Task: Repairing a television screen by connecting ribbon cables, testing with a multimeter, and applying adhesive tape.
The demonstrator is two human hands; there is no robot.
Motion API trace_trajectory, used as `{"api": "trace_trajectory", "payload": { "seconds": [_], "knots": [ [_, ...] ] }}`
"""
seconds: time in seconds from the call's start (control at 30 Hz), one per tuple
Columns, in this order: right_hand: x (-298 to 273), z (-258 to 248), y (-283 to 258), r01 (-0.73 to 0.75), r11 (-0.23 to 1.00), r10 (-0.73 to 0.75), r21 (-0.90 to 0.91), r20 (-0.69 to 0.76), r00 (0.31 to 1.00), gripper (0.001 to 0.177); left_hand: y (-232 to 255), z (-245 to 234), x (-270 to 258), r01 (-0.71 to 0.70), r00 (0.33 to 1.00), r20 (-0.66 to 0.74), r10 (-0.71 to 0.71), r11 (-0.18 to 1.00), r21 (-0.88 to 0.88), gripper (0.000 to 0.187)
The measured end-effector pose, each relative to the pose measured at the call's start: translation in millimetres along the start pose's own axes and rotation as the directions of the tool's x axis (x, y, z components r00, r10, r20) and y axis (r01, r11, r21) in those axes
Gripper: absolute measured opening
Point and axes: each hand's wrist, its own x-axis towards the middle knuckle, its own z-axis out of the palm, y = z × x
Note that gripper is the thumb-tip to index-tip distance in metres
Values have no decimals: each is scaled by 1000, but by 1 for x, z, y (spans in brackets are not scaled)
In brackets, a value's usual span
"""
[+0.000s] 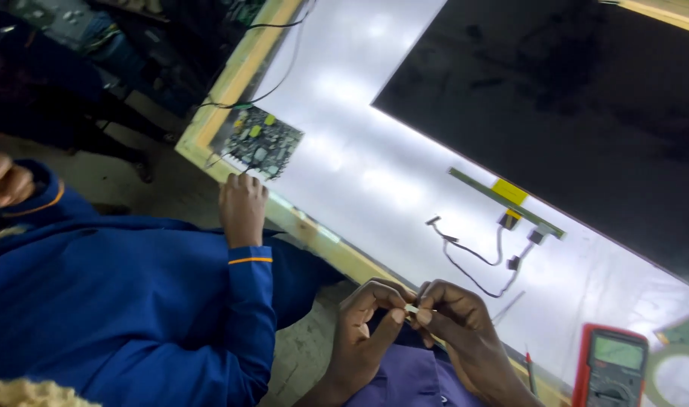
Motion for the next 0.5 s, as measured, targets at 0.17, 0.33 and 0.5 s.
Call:
{"api": "trace_trajectory", "payload": {
  "seconds": [0.17,0.33,0.5],
  "knots": [
    [-4,-35,-5,3,1000,-3,-7,-34,999,11,-19,9,10,136,988,59,-140,989,66,10],
    [11,-164,9,-81,992,55,-93,-253,966,21,-64,10,26,221,925,218,-311,908,356,11],
    [52,-215,-34,-392,892,238,-226,-502,831,12,-111,23,40,113,910,312,-271,889,443,12]
  ]
}}
